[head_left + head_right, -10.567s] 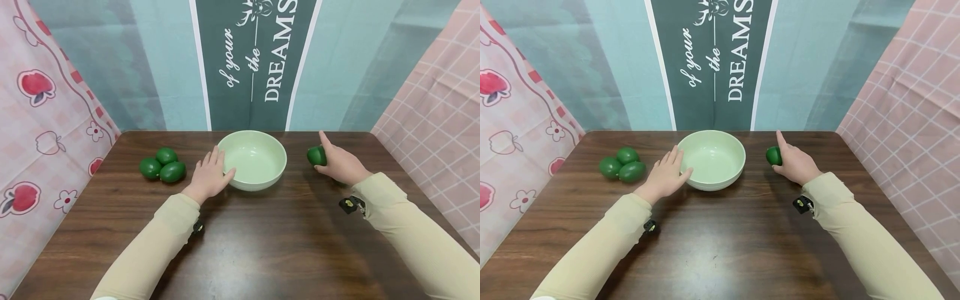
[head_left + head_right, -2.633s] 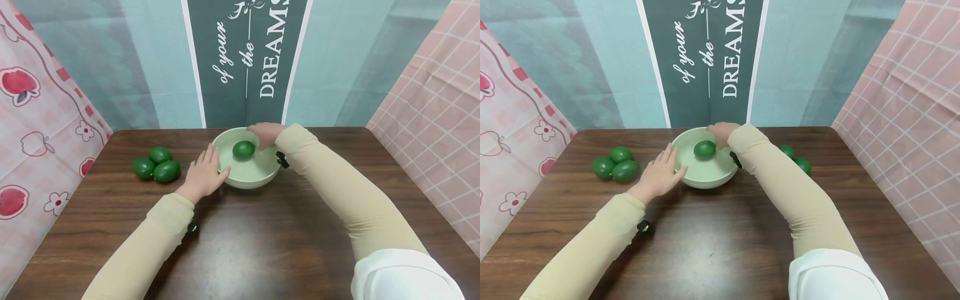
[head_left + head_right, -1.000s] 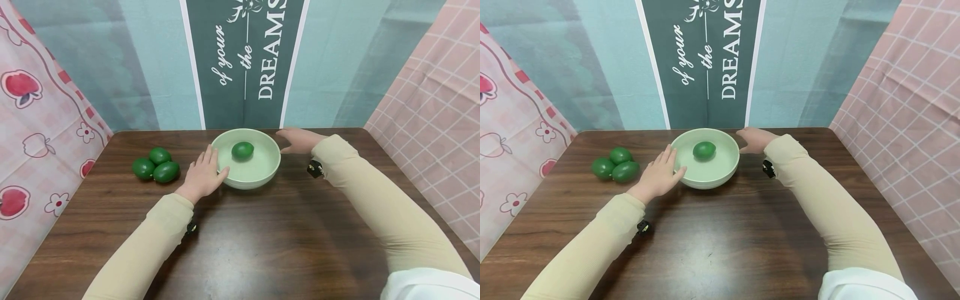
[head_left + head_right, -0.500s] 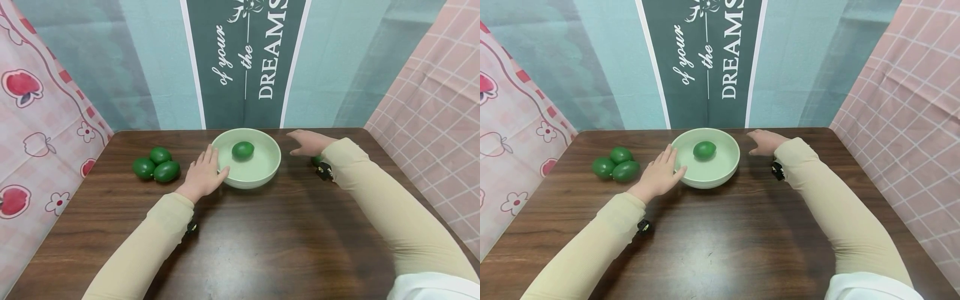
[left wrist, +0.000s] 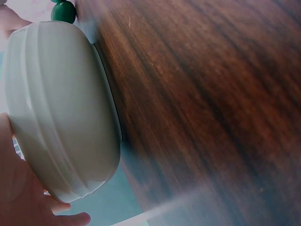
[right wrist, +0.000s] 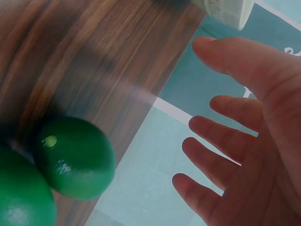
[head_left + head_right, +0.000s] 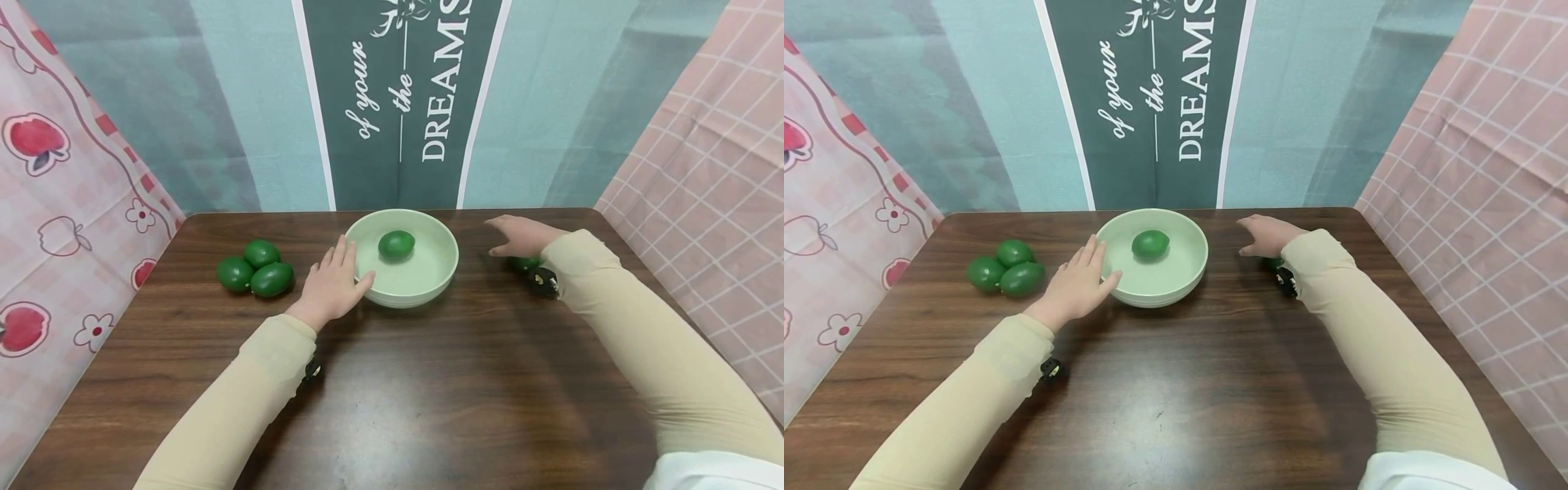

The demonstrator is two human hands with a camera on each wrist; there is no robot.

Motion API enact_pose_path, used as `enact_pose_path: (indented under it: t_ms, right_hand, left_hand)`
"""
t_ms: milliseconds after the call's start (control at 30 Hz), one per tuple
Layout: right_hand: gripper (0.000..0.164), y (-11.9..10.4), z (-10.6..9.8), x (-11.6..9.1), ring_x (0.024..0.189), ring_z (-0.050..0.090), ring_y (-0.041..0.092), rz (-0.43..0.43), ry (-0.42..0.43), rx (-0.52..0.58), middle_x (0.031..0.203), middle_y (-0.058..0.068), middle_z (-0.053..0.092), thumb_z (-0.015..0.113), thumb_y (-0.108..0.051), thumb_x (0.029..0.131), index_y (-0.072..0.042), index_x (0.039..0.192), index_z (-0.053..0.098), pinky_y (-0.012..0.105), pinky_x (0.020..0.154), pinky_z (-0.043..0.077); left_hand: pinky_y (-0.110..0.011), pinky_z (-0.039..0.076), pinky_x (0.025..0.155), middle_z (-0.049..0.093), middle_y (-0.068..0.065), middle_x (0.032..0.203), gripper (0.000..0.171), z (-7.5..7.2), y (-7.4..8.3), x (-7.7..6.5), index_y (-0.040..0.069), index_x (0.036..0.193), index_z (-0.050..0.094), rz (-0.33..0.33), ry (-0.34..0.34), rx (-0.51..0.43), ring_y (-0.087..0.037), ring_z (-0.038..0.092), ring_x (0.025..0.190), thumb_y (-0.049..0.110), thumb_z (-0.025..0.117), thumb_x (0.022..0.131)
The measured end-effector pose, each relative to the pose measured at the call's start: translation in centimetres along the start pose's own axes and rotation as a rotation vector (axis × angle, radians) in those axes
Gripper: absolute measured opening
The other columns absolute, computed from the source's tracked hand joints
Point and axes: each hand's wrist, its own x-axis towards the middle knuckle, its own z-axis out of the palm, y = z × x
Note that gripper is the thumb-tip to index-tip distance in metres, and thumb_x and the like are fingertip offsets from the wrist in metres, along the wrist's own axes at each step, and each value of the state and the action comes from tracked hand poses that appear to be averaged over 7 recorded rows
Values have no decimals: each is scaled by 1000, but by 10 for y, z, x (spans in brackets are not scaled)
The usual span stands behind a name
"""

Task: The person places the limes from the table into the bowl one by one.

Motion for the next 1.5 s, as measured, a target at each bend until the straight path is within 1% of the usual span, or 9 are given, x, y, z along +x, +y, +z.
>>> enact_pose_path:
  t_ms: [167,333,467,700,933,1067,1267,1500]
  right_hand:
    - [66,11,3,-6,127,31,46,20,5,6,138,34,34,63,-19,87,11,138,33,55,101,27]
    - [68,23,5,-14,127,30,47,48,-6,27,140,33,31,62,-22,89,10,140,30,57,99,28]
    - [68,32,7,-19,126,30,48,56,-7,32,139,34,30,62,-22,89,10,140,30,58,98,29]
    - [69,39,9,-29,125,29,51,66,0,48,138,36,29,63,-21,89,12,138,29,59,98,28]
    - [69,47,14,-37,123,32,51,74,23,26,136,38,32,65,-23,87,14,136,32,59,97,30]
    - [69,50,14,-42,122,33,52,72,34,32,134,38,33,64,-24,87,15,135,32,59,96,30]
    - [71,55,16,-51,122,32,52,106,12,45,135,39,32,63,-26,89,15,136,30,60,95,30]
    - [73,61,23,-62,122,29,55,142,-16,58,135,41,29,62,-27,89,16,136,27,62,95,30]
  left_hand:
    - [-58,24,102,3,-16,155,77,0,1,0,3,149,12,2,-4,1,-36,18,137,55,28,94]
    - [-58,24,102,3,-16,155,78,0,2,0,3,149,13,7,1,6,-36,19,137,55,29,94]
    - [-58,24,102,4,-16,155,77,-1,2,-1,3,149,13,6,0,4,-37,19,137,55,28,94]
    - [-58,23,103,2,-15,155,77,-1,2,-2,4,150,12,-2,-9,-3,-36,18,137,55,28,95]
    - [-58,23,103,2,-15,155,77,0,0,-2,4,150,11,-6,-8,-11,-36,17,138,55,28,95]
    - [-58,23,103,3,-15,155,77,1,0,-2,4,150,12,-4,-1,-9,-36,17,138,55,28,95]
    - [-58,24,102,3,-16,155,77,2,0,-2,3,149,12,3,3,-4,-37,18,137,54,28,95]
    - [-58,25,102,4,-17,155,77,1,1,-3,3,149,12,2,3,-5,-37,18,137,54,28,95]
